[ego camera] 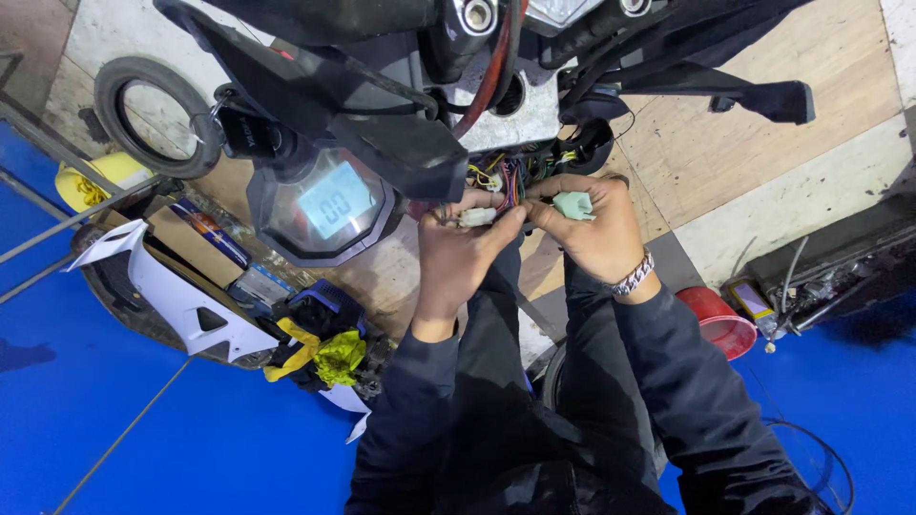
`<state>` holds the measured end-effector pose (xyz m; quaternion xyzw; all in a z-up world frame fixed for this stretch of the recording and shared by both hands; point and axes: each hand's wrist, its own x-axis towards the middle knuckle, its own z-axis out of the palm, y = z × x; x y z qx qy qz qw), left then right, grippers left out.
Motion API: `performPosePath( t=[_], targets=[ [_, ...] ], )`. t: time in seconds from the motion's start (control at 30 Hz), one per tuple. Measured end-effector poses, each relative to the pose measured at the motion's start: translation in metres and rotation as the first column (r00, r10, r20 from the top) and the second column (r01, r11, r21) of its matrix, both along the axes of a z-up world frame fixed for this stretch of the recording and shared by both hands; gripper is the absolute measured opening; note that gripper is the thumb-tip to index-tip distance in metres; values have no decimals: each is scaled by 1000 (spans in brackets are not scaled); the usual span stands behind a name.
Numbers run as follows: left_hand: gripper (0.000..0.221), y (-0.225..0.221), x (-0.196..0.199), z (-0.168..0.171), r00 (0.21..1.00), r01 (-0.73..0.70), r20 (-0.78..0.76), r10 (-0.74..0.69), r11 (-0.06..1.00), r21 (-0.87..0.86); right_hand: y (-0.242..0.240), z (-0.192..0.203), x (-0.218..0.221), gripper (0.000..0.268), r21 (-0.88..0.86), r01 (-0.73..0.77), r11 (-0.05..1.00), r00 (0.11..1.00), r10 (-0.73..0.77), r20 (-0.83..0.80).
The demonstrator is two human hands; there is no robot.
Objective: Repairing motorcycle electrical wiring by connecting and disconnecting plugs and inspecting a control unit
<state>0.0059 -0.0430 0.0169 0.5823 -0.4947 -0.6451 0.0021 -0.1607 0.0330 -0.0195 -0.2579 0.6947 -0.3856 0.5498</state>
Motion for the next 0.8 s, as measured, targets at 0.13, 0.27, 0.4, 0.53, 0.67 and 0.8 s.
performPosePath(
  t=[0.13,0.27,0.4,0.53,0.67,0.8],
  targets=[
    [30,17,-17,-22,952,-239,187,244,970,-47,-4,2,2,10,7,49,999,997,-49,52],
    [37,14,-17,-22,941,-314,123,315,949,-25,-1,-7,3,11,51,87,995,994,-90,62],
    [26,18,-14,-32,953,-283,94,287,958,-51,0,-8,-1,13,73,73,995,992,-80,100],
    [27,25,-8,-38,952,-304,11,305,951,-58,-3,-2,-6,11,35,28,999,993,-32,116],
    [24,33,-8,-48,949,-315,-59,309,939,-140,-7,6,-6,11,11,16,1000,995,-17,96],
    [21,39,-3,-56,975,-220,-24,221,942,-252,-9,10,-3,9,-10,15,1000,997,-14,77]
  ],
)
